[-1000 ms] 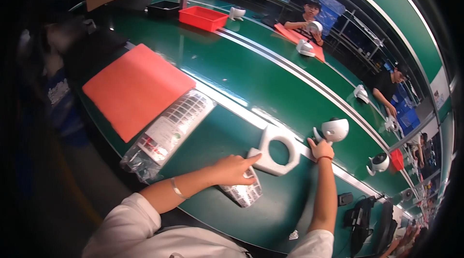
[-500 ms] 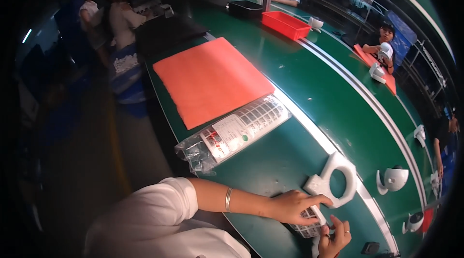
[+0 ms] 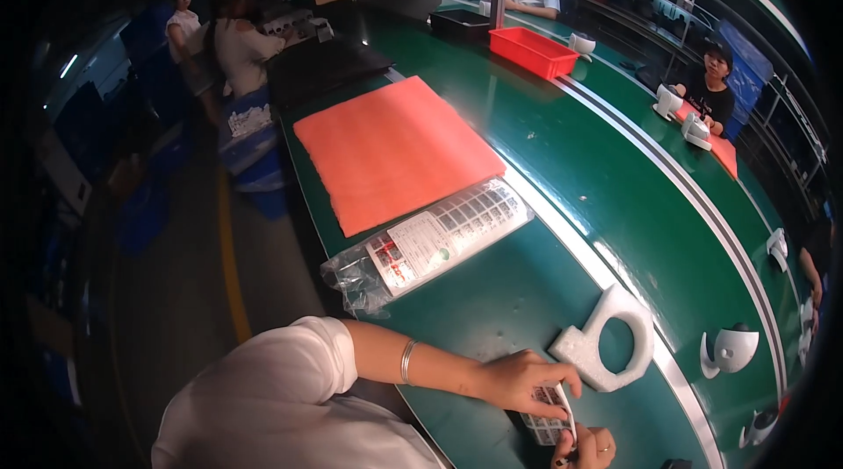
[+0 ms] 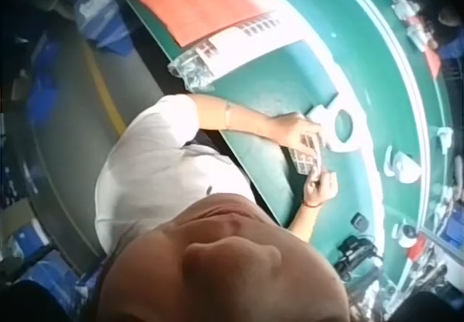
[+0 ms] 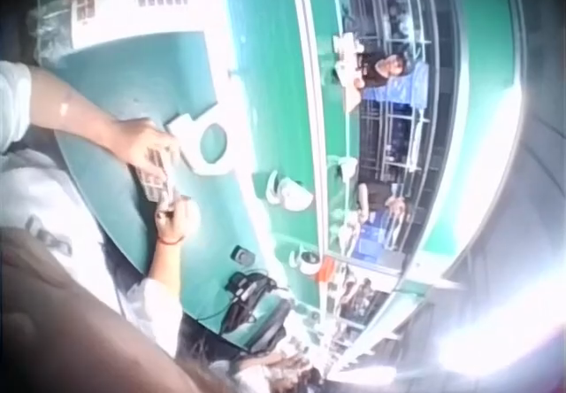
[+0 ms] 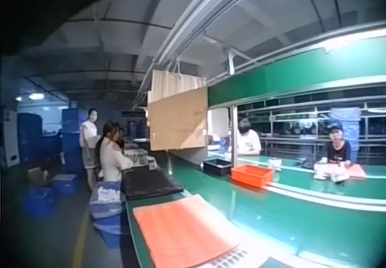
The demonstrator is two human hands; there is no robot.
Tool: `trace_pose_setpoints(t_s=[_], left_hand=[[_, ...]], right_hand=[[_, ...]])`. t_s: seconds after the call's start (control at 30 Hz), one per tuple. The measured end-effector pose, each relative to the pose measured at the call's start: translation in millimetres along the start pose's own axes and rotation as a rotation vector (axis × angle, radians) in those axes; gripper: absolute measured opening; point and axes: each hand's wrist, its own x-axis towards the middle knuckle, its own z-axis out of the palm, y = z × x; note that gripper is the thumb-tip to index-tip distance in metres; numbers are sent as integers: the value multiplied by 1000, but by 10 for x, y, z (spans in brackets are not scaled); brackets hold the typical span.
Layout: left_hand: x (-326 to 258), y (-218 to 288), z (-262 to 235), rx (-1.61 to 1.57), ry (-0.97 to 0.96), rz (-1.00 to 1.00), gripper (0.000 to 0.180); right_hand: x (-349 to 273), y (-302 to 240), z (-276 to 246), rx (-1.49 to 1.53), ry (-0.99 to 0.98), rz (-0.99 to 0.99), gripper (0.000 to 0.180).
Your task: Applying identification and serial number stickers to security camera components and their foam protective packaging on an assembly line.
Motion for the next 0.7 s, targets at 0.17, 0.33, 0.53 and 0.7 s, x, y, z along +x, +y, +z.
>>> trace_pose_setpoints(t_s=[0.17, 0.33, 0.53, 0.7], left_hand=[[27, 43, -2, -1, 89, 118, 41], [20, 4, 30, 3, 97, -6, 41], [59, -17, -11, -63, 224, -70, 35], [72, -51, 10, -4, 218, -20, 29]], right_hand=[[-90, -16, 60, 3, 34, 31, 5], [-172, 5, 173, 88, 132, 237, 5], [-127, -6, 199, 102, 158, 276, 6], [-158, 101, 192, 150, 124, 197, 10]])
